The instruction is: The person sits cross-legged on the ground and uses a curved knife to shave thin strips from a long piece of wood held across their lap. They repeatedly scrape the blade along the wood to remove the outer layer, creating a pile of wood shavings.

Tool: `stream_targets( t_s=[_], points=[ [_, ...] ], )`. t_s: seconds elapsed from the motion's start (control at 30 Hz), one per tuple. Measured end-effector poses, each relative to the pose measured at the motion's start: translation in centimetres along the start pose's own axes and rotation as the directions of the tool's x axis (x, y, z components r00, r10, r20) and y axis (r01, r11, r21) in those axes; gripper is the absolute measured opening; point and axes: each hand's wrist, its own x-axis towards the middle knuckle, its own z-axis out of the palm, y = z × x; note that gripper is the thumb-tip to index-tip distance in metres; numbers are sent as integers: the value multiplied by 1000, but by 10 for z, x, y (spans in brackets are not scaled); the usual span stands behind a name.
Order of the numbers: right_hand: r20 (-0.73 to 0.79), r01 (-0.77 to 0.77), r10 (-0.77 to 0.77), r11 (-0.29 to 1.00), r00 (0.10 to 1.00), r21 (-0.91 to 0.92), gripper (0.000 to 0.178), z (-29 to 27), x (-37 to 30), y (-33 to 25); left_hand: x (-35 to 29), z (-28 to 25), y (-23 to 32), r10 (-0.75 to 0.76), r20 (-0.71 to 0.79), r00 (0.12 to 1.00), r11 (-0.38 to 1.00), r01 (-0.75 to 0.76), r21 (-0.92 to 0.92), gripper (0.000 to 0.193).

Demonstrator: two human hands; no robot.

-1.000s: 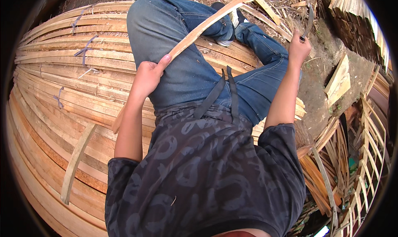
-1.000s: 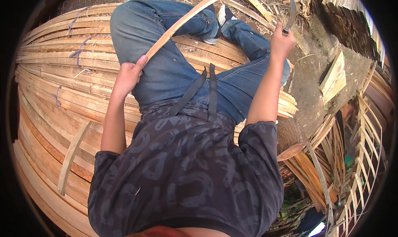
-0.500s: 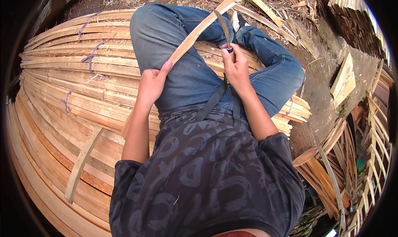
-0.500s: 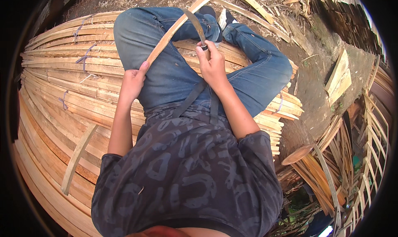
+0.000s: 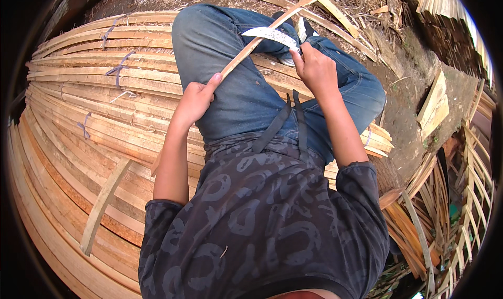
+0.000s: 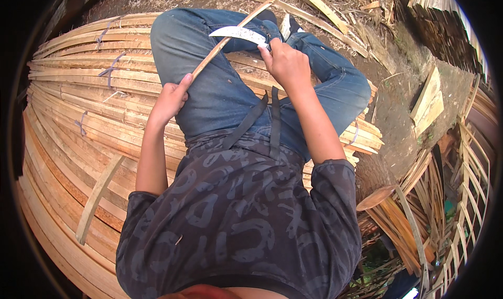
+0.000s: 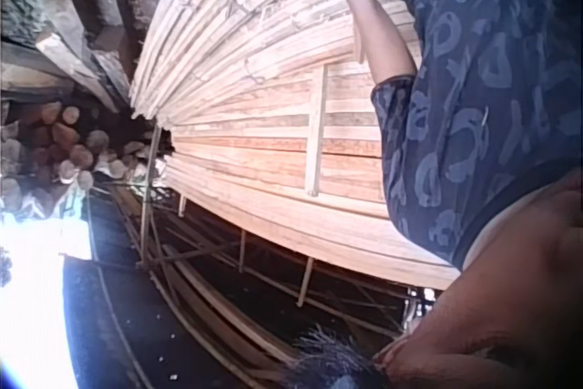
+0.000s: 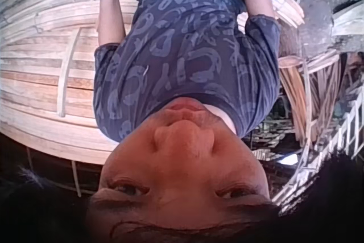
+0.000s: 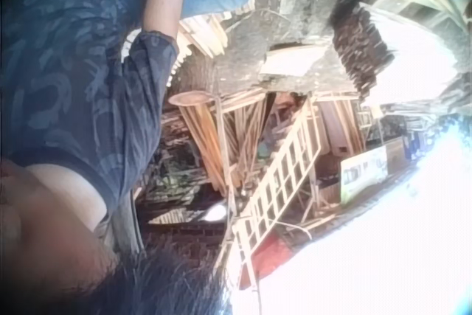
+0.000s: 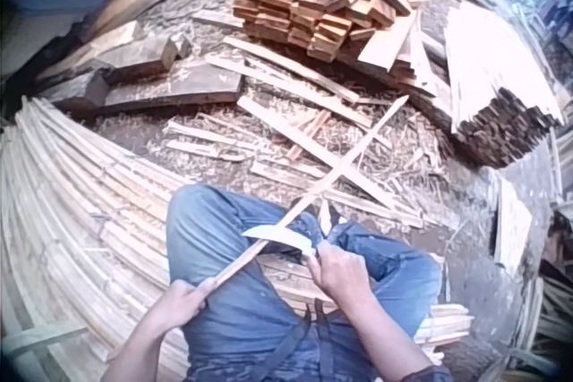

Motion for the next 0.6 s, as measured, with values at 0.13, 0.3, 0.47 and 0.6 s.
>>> stream_targets(
  t_s=[0.13,0.3,0.47,0.6],
  points=[
    [-19,15,-16,999,1000,-41,37,2,6,8,0,1,0,26,10,1000,999,-25,-28,66],
    [-53,-164,158,978,986,-127,37,-2,13,33,1,-3,3,-48,54,997,998,50,-37,72],
    [-83,-103,87,973,993,-208,35,-13,11,46,4,-2,1,1,78,997,1000,2,-30,65],
    [-65,-159,154,984,986,-82,35,-14,11,27,4,-4,3,-63,111,992,994,72,-82,64]
  ],
)
